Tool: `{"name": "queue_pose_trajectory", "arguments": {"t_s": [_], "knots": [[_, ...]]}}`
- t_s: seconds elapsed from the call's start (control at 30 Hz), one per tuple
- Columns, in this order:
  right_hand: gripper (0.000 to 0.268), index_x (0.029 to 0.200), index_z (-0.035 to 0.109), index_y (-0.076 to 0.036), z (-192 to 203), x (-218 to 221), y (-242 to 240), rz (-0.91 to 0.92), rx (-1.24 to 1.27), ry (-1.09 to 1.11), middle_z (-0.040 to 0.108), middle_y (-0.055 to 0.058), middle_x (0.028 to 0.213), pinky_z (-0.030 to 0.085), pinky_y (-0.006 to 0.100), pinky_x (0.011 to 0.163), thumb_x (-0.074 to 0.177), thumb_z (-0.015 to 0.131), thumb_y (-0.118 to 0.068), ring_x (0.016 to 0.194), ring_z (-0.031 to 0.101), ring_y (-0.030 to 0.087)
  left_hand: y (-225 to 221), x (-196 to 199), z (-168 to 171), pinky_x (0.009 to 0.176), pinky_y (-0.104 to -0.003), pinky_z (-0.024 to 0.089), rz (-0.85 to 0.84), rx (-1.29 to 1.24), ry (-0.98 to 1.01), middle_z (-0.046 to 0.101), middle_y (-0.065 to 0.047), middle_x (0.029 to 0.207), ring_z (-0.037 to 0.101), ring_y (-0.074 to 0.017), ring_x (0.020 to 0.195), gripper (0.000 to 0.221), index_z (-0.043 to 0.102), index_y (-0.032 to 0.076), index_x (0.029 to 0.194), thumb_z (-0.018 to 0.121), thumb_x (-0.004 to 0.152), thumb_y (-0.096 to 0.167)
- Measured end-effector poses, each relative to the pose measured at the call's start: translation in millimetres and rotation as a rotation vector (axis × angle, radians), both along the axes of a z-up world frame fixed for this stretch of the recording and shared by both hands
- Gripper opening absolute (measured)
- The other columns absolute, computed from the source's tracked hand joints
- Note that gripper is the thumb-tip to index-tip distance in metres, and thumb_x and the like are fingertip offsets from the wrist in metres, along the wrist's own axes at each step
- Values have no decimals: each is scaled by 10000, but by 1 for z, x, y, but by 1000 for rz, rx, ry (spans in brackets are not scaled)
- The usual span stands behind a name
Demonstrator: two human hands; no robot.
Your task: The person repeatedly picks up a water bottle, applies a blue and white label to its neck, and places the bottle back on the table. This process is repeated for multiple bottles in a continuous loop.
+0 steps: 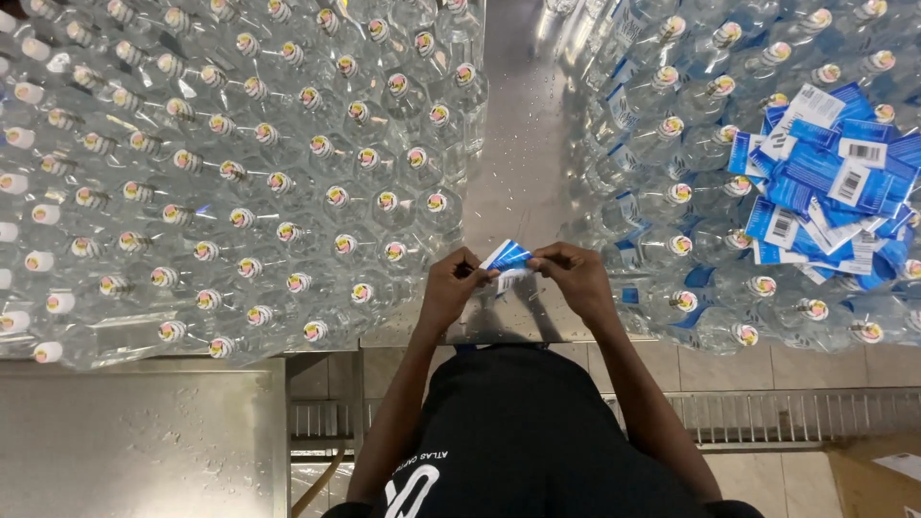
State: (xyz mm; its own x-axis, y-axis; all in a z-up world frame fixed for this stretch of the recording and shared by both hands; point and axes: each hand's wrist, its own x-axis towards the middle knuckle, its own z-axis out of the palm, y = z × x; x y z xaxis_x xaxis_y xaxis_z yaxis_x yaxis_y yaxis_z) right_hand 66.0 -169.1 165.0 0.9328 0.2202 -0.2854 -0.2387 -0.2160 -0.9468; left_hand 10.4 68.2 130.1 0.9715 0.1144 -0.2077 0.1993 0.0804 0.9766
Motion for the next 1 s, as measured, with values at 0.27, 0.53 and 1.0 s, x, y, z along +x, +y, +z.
{"name": "queue_pose_trajectory", "arguments": {"t_s": [0.27, 0.53, 1.0], "knots": [[215, 1019, 759, -30, 15, -9, 1, 126, 268, -8, 730, 161, 1145, 455, 553, 1158, 1011, 821, -235, 1209, 674, 284, -1, 4, 11, 891, -478, 633, -27, 230, -25, 765, -198, 1015, 755, -303, 961, 174, 725, 41, 1100, 763, 1061, 206], [202, 1096, 596, -65, 7, -22, 5, 190, 472, 92, 537, 39, 994, 417, 394, 983, 1149, 528, -248, 1047, 577, 190, -31, 0, -2, 1100, -408, 551, -47, -324, -183, 708, -127, 1350, 649, -222, 1326, 267, 537, 111, 1276, 702, 1070, 148], [159, 1088, 636, 12, -42, -15, 34, 2, 699, 155, 617, 45, 876, 495, 313, 803, 1128, 588, -134, 836, 662, 151, 1, -31, 5, 900, -249, 519, -11, -623, -204, 628, -94, 1235, 628, -148, 1137, 715, 446, 60, 1557, 757, 915, 100]]}}
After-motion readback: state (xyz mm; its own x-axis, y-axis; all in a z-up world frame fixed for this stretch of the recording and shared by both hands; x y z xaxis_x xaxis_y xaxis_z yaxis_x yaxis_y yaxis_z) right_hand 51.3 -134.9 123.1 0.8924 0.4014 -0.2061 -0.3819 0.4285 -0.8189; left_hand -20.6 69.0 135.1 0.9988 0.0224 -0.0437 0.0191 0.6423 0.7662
